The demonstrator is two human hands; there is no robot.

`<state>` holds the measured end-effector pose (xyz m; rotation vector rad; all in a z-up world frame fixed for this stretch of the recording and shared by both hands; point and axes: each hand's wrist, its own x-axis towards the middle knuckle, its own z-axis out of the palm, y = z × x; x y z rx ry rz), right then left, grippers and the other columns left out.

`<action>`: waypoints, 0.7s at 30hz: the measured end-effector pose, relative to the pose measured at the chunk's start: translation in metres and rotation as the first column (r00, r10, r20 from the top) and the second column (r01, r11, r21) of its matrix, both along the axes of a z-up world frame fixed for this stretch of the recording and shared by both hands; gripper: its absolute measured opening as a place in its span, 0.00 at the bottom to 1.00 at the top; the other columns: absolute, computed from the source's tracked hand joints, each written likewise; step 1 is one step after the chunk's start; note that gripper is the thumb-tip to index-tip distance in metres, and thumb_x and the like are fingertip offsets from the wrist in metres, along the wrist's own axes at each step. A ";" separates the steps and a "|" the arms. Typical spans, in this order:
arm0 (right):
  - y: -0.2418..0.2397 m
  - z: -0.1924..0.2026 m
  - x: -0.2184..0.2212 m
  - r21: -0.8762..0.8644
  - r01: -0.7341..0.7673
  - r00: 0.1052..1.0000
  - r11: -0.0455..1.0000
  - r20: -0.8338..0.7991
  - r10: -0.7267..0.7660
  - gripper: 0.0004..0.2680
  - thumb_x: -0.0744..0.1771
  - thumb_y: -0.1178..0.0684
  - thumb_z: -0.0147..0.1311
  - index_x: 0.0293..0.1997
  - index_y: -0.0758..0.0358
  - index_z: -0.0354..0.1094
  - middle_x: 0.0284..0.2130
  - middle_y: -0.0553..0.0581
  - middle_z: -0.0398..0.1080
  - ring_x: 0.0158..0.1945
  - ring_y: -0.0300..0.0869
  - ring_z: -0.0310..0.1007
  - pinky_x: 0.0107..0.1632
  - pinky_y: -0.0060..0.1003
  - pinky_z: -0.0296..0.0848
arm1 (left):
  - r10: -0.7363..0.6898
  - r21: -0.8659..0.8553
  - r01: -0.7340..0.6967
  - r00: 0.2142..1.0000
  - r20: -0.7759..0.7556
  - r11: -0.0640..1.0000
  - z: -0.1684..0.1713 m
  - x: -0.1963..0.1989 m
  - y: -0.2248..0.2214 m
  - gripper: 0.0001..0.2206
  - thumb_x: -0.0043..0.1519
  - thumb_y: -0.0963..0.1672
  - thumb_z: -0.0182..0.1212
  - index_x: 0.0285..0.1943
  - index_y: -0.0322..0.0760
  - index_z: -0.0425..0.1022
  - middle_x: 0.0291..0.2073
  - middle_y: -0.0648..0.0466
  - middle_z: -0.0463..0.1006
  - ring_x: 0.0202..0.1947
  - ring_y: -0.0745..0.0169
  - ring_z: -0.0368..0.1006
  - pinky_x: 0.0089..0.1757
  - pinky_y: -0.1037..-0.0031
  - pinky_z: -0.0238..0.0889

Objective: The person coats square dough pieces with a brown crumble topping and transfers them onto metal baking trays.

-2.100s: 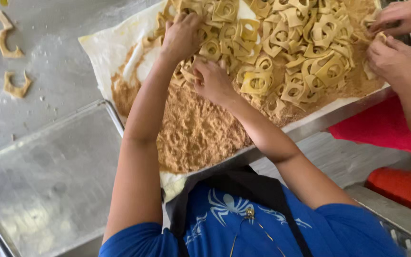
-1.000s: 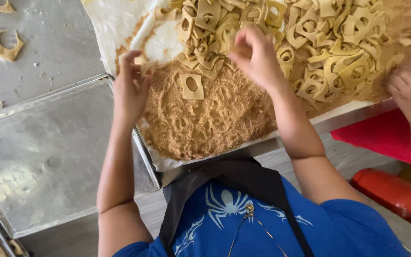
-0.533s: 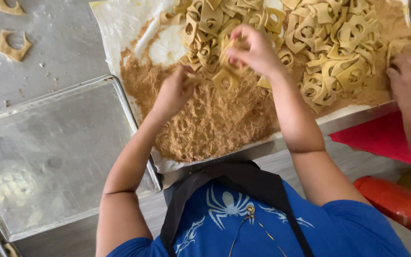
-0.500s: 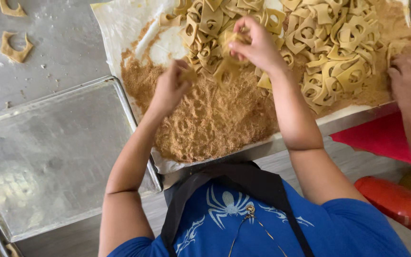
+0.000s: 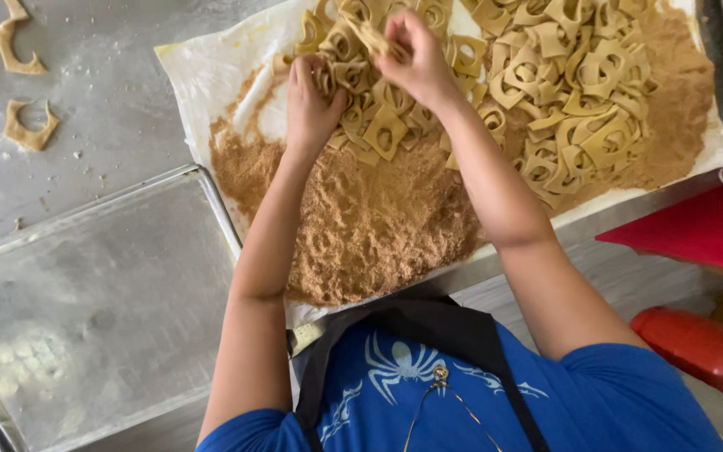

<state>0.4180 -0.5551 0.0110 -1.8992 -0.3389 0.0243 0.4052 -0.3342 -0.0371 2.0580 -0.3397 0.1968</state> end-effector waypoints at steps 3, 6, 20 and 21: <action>0.016 0.038 -0.095 -0.175 -0.278 0.952 0.944 -0.185 0.246 0.10 0.62 0.65 0.53 0.46 0.62 0.60 0.40 0.60 0.65 0.44 0.43 0.69 0.44 0.28 0.75 | -0.036 -0.030 0.030 0.979 -0.201 0.999 0.004 0.000 0.012 0.18 0.53 0.37 0.64 0.49 0.33 0.61 0.37 0.50 0.71 0.30 0.65 0.69 0.30 0.80 0.68; 0.071 0.069 -0.159 -0.766 -0.379 0.849 0.519 -0.065 0.524 0.15 0.58 0.67 0.53 0.46 0.63 0.61 0.39 0.61 0.67 0.47 0.49 0.72 0.54 0.57 0.64 | -0.168 -0.149 0.121 0.920 -0.355 0.981 0.023 0.018 0.028 0.13 0.58 0.38 0.60 0.49 0.37 0.63 0.35 0.53 0.73 0.30 0.68 0.70 0.33 0.81 0.67; 0.034 0.061 -0.120 -0.558 0.137 0.985 0.819 0.165 -0.053 0.15 0.63 0.63 0.61 0.49 0.59 0.56 0.38 0.55 0.69 0.44 0.47 0.70 0.56 0.51 0.62 | -0.116 0.665 0.477 0.852 -0.511 0.574 0.099 -0.083 0.074 0.24 0.56 0.37 0.61 0.62 0.30 0.61 0.42 0.44 0.76 0.38 0.52 0.74 0.50 0.54 0.66; 0.044 0.064 -0.131 -0.581 0.101 0.994 0.807 0.099 -0.053 0.16 0.63 0.63 0.61 0.50 0.58 0.56 0.40 0.56 0.67 0.47 0.50 0.68 0.56 0.49 0.62 | -0.074 0.639 0.513 0.809 -0.583 0.573 0.101 -0.078 0.081 0.22 0.55 0.39 0.64 0.58 0.31 0.63 0.40 0.48 0.77 0.38 0.53 0.74 0.51 0.53 0.65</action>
